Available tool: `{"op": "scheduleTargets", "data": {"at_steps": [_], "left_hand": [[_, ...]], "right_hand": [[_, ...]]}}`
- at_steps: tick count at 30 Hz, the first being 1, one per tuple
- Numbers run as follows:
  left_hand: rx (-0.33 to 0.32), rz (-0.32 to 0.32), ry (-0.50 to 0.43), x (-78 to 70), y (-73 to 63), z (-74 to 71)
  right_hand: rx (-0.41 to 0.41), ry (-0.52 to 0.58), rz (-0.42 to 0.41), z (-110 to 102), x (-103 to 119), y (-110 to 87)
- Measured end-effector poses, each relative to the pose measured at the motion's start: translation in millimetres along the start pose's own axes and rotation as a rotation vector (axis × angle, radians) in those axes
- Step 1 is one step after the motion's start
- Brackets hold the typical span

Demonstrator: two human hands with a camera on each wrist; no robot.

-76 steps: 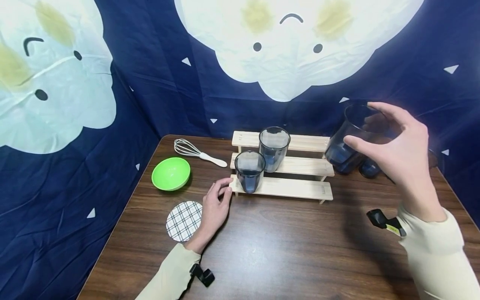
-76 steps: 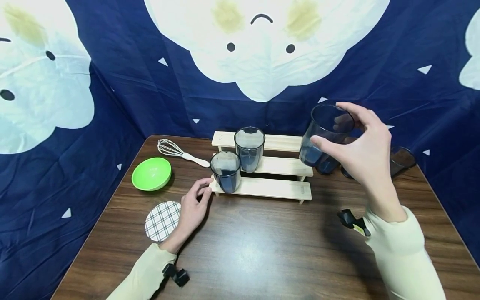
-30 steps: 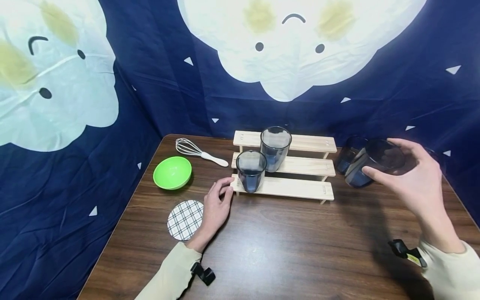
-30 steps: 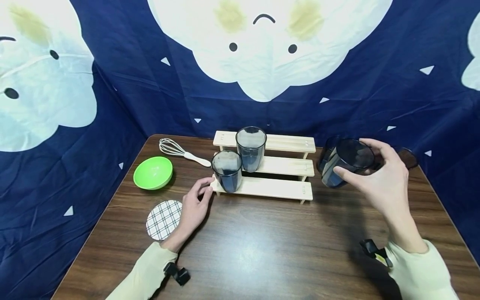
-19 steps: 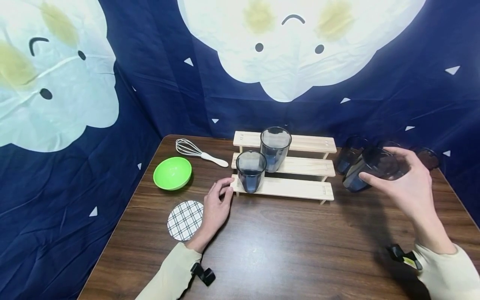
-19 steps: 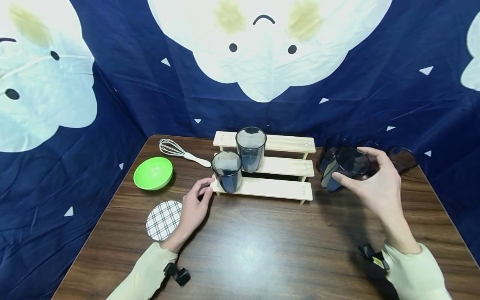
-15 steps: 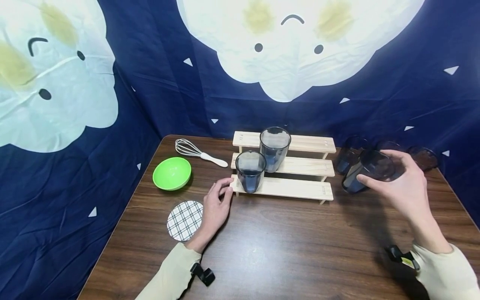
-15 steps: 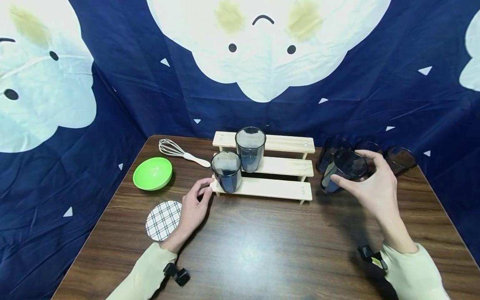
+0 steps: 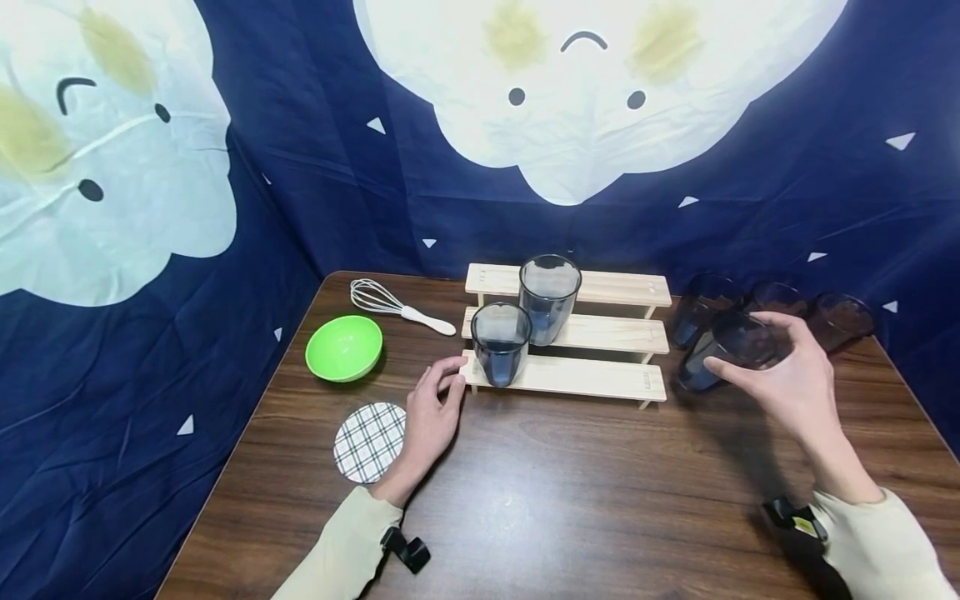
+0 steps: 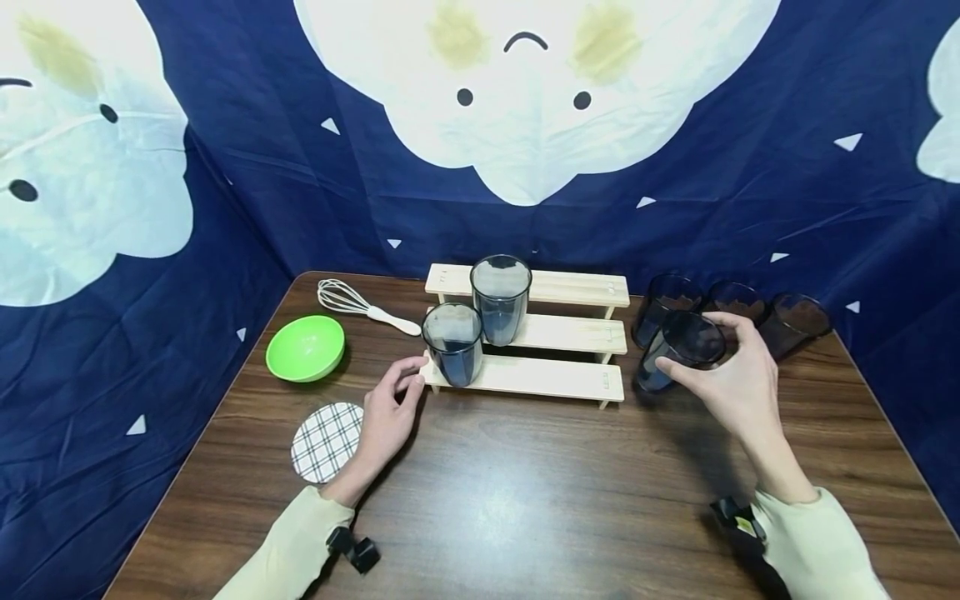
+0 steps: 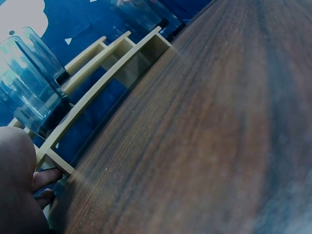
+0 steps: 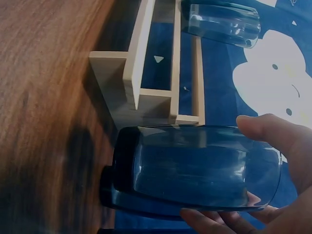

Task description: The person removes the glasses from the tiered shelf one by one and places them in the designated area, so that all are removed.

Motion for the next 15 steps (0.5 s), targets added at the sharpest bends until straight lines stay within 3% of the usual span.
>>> {"op": "scheduleTargets", "data": {"at_steps": [7, 15], "left_hand": [[0.0, 0.011, 0.021, 4.7, 0.3, 1.8], [0.031, -0.076, -0.006, -4.3, 0.7, -1.1]], "right_hand": [[0.028, -0.014, -0.021, 6.2, -5.0, -0.9], [0.034, -0.018, -0.038, 12.3, -10.6, 0.2]]}}
Point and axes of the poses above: each hand's wrist, its own y-axis towards the middle knuckle, its own z-axis out of the palm, x = y × z, the point moved 6 cm from there along y, towards the middle knuckle, and after that the axes turned 13 degrees about -x, right-handed, at the moved point
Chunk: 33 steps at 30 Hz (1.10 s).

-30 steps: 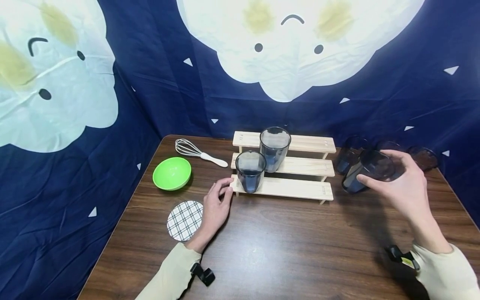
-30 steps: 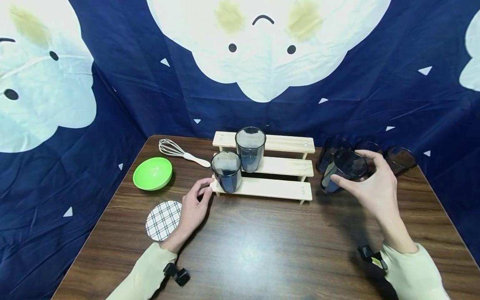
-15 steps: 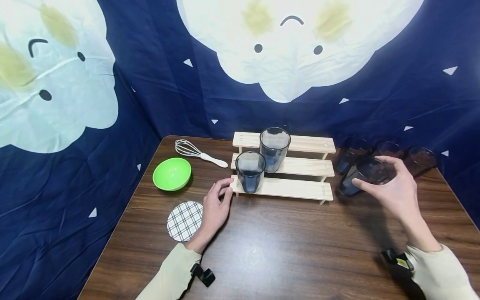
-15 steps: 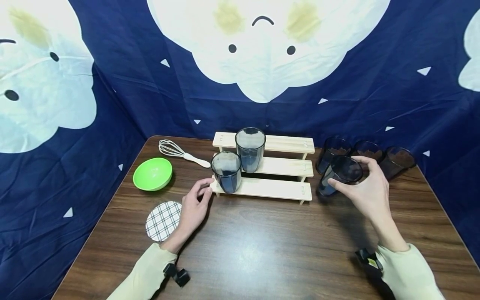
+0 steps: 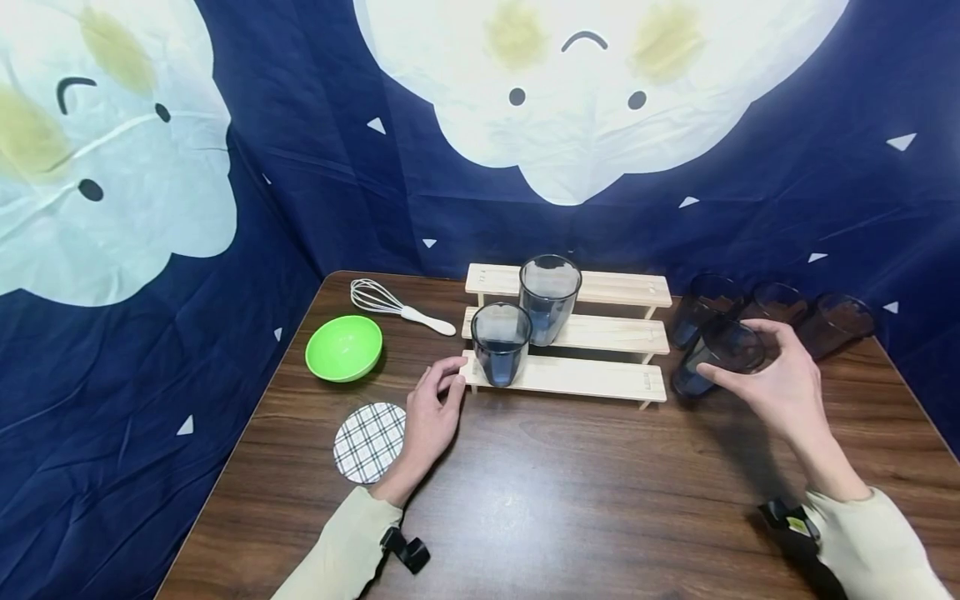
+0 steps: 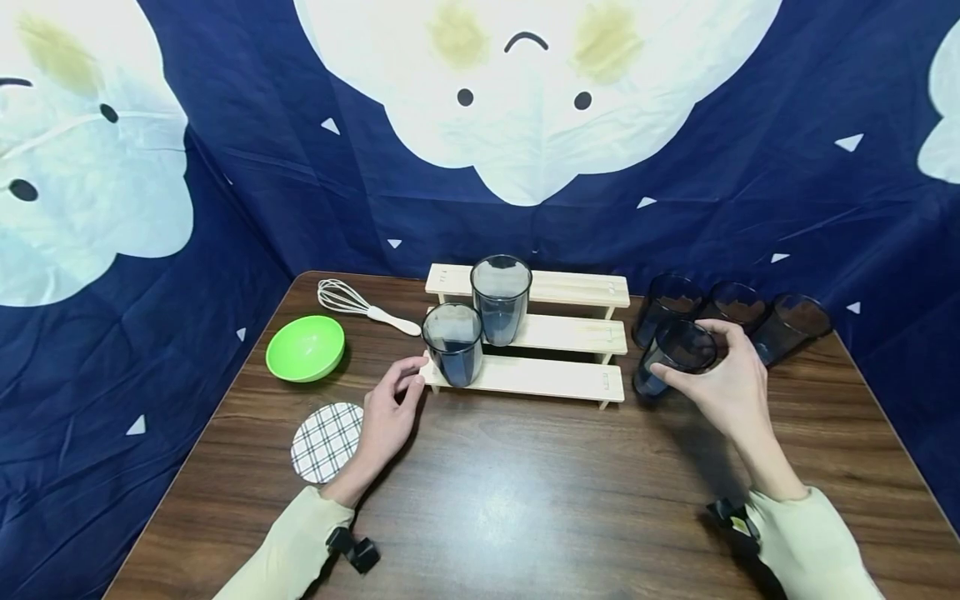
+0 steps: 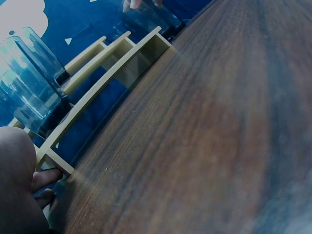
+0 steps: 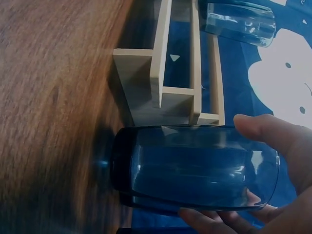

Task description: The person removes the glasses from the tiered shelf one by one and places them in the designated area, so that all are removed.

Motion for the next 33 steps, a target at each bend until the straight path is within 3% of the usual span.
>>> {"op": "scheduleTargets", "data": {"at_steps": [3, 10, 15, 20, 24, 33], "left_hand": [[-0.003, 0.004, 0.003, -0.9, -0.3, -0.1], [-0.041, 0.088, 0.008, 5.7, -0.3, 2.2], [-0.042, 0.089, 0.029, 9.2, -0.1, 2.5], [-0.019, 0.037, 0.022, 3.3, 0.2, 1.5], [-0.001, 0.019, 0.038, 9.5, 2.0, 3.1], [-0.047, 0.086, 0.023, 6.0, 0.2, 0.5]], "right_hand": [[-0.005, -0.001, 0.001, 1.4, -1.8, 0.1], [0.017, -0.004, 0.016, 4.4, -5.3, -1.2], [0.022, 0.011, 0.02, 6.1, -4.5, -1.1], [0.01, 0.012, 0.006, 6.7, -5.1, -2.3], [-0.02, 0.019, -0.022, 8.2, -6.2, -4.0], [-0.028, 0.0, -0.076, 9.6, -5.3, -3.3]]}}
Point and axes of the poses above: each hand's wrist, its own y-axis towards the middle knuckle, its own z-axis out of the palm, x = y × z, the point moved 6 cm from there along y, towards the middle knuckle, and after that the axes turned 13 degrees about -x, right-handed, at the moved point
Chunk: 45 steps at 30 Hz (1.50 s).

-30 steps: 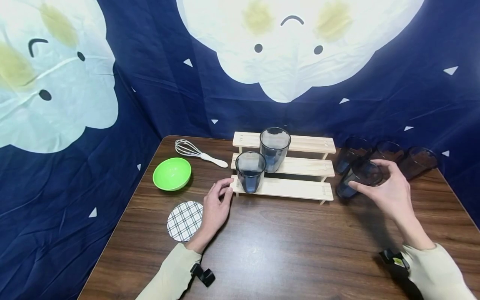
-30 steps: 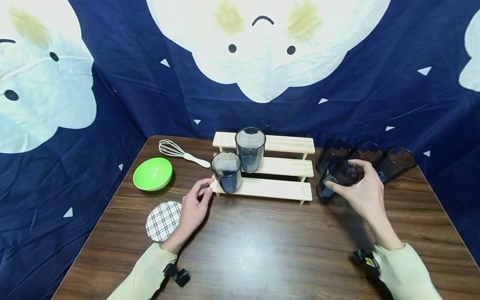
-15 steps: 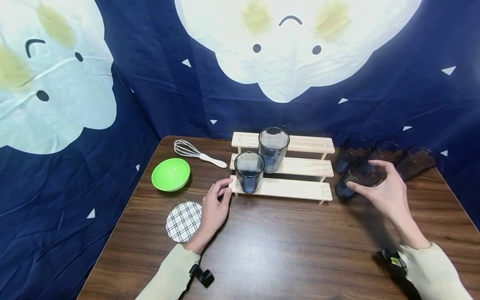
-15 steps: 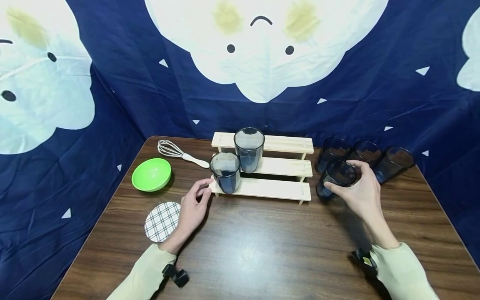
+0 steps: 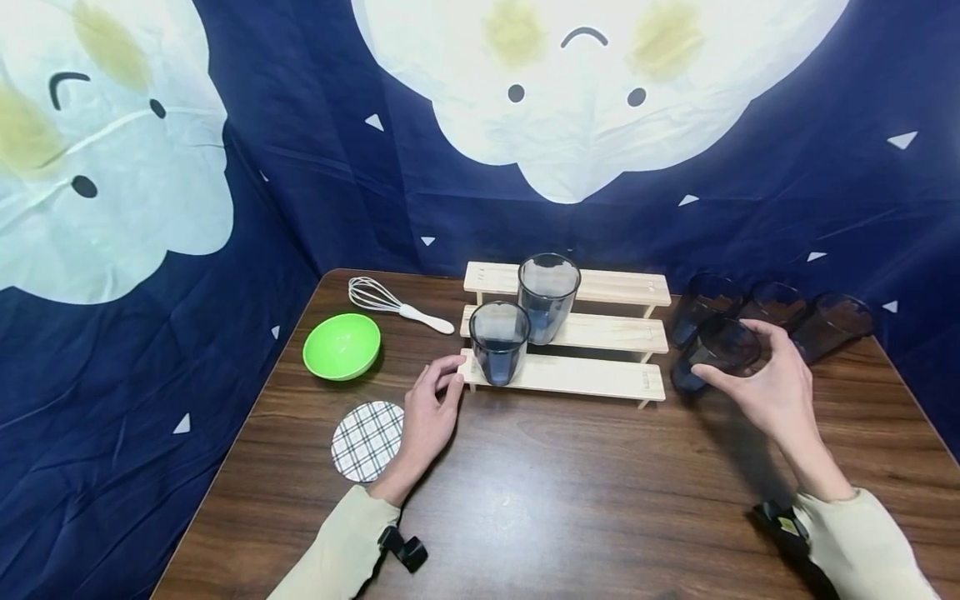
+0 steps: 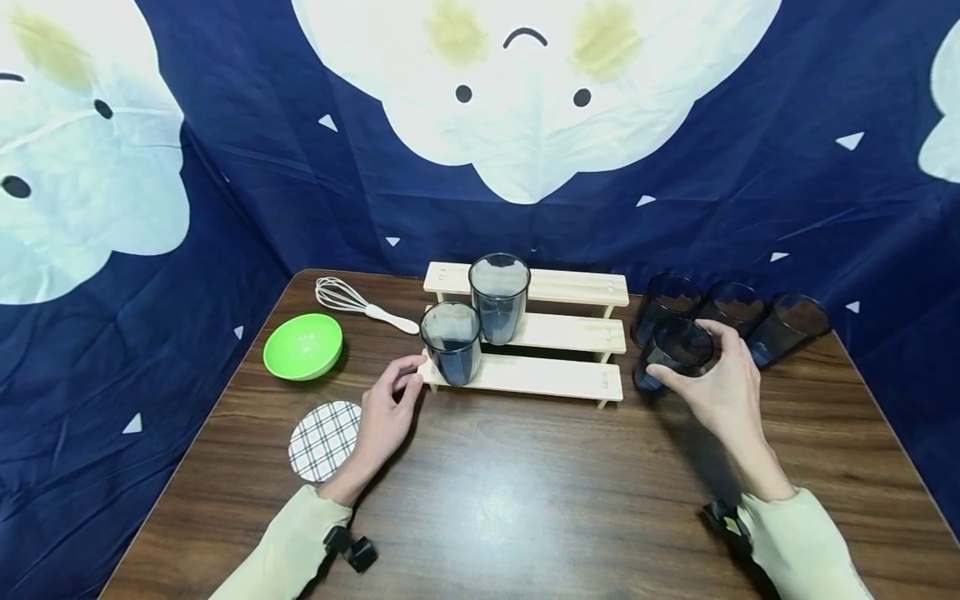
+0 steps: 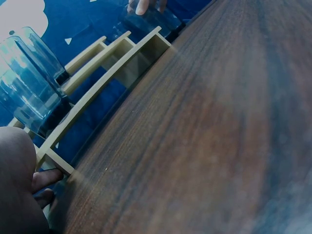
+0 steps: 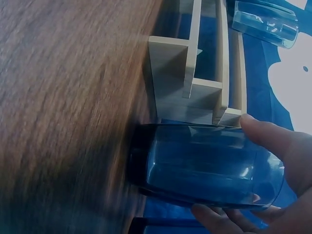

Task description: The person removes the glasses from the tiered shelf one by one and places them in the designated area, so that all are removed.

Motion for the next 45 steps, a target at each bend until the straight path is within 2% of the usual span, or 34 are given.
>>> {"op": "scheduleTargets", "data": {"at_steps": [7, 12, 17, 20, 28, 33, 40, 45], "left_hand": [[0.016, -0.036, -0.01, -1.7, 1.7, 1.5], [0.013, -0.024, -0.002, -4.0, 1.6, 1.9], [0.043, -0.086, -0.009, -4.7, 1.3, 1.0], [0.051, -0.1, -0.008, -5.1, 1.2, 0.3], [-0.002, -0.007, -0.014, -6.4, 0.5, -0.9], [0.002, -0.023, -0.014, -6.1, 0.8, -1.0], [0.036, -0.073, -0.004, -6.4, 1.5, -0.3], [0.022, -0.055, 0.002, -3.9, 1.0, 0.2]], "right_hand": [[-0.005, 0.005, -0.021, 0.0, 0.8, 1.2], [0.019, 0.026, -0.019, -0.5, 0.8, 0.1], [0.022, 0.037, -0.001, -2.2, 0.8, -1.2], [0.013, 0.036, -0.001, -4.6, 2.9, -2.5], [-0.075, 0.069, -0.02, -12.5, 11.4, -5.0], [-0.141, 0.1, -0.031, -16.6, 17.0, -5.4], [-0.191, 0.153, -0.076, -22.6, 27.7, -4.4], [-0.215, 0.178, -0.094, -23.5, 35.9, -3.9]]}}
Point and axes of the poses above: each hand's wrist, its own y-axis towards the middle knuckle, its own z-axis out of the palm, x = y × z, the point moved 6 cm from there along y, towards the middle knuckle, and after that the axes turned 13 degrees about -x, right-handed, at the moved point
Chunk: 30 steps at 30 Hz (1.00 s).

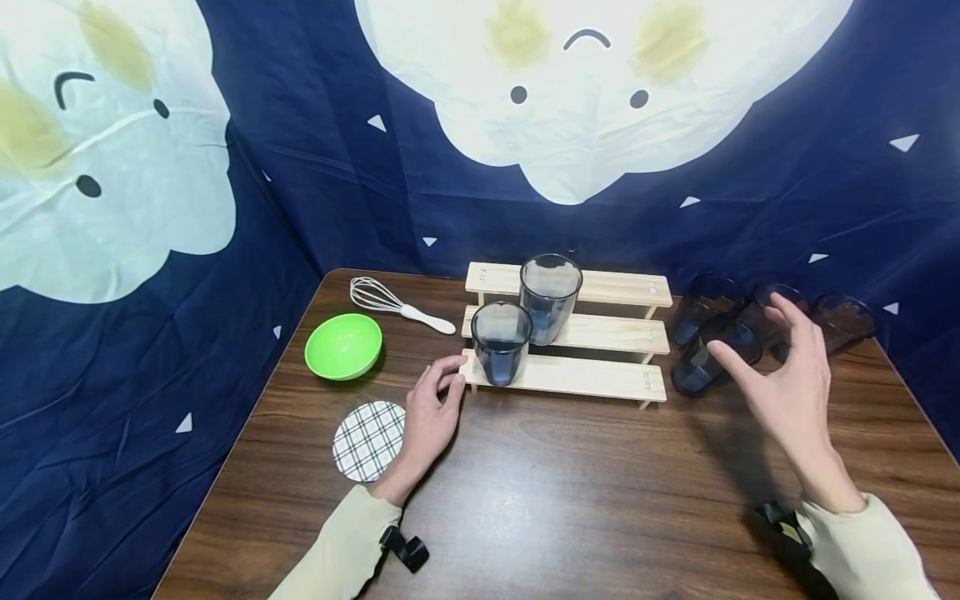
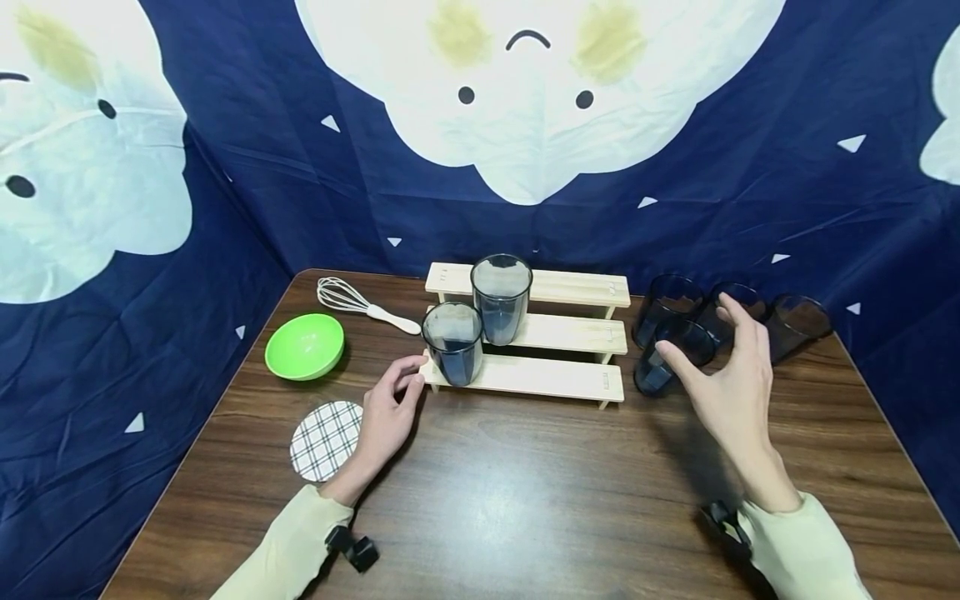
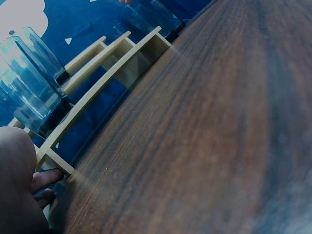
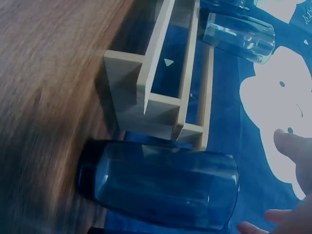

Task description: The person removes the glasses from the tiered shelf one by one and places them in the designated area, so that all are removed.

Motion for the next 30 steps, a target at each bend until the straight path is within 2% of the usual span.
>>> {"op": "scheduleTargets", "data": {"at_steps": [4, 8, 13, 20, 26, 30], "left_hand": [[-0.012, 0.014, -0.001, 0.6, -0.5, -0.3], [0.009, -0.006, -0.004, 5.1, 0.0, 0.8], [0.005, 0.025, 0.015, 11.4, 0.3, 2.9], [-0.01, 0.02, -0.001, -0.7, -0.7, -0.6], [-0.005, 0.009, -0.012, -2.1, -1.4, -1.1], [-0.012, 0.024, -0.014, -1.4, -1.3, -0.6]], "right_hand": [[-0.017, 0.04, -0.027, 3.6, 7.1, -1.2], [-0.048, 0.089, -0.053, 6.3, 13.7, -3.9], [-0.075, 0.164, -0.064, 10.0, 22.9, -5.5], [-0.089, 0.225, -0.089, 20.2, 34.0, -6.3], [-0.081, 0.275, -0.108, 27.7, 43.1, -11.1], [-0.066, 0.326, -0.106, 31.1, 46.6, -14.5]]}}
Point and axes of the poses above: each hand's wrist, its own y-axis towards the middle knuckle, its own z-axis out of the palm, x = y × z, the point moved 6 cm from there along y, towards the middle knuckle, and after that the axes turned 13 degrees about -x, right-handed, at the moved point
